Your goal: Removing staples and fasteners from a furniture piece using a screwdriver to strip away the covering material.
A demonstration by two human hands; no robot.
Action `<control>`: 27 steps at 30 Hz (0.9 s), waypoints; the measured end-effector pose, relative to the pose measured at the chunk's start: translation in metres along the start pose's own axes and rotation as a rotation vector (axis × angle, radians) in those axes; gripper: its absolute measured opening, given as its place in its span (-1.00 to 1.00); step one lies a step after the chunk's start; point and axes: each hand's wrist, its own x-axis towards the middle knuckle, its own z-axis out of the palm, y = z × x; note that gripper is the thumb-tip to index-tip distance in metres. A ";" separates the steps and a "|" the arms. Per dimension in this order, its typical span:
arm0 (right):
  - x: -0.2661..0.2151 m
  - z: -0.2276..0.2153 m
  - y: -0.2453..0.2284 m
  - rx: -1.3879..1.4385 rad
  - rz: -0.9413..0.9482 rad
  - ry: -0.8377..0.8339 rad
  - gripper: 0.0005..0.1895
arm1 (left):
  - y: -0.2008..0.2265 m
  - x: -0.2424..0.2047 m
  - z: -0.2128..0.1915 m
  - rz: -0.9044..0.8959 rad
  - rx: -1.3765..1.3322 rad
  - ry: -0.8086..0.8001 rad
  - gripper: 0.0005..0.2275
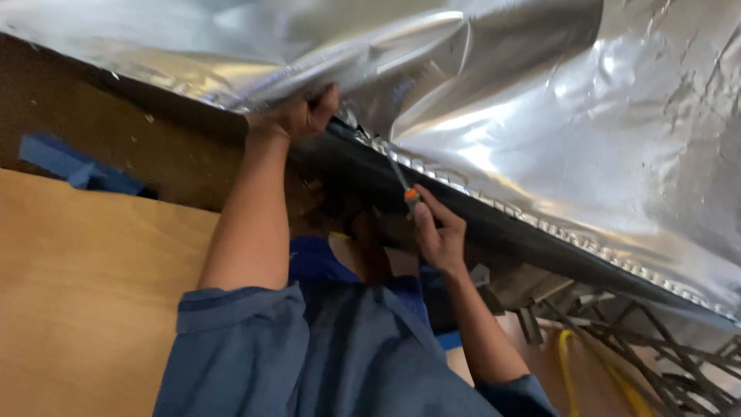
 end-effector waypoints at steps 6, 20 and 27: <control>0.012 -0.050 -0.041 -0.258 -0.155 -0.038 -0.68 | 0.019 -0.002 -0.023 0.144 0.095 0.201 -0.48; 0.061 -0.061 -0.096 -0.656 -0.213 -0.323 -0.69 | 0.017 0.005 -0.028 0.240 -0.161 0.026 -0.43; 0.010 0.014 0.055 0.693 0.450 -0.118 -0.68 | -0.029 0.019 0.027 0.296 -0.187 0.139 -0.55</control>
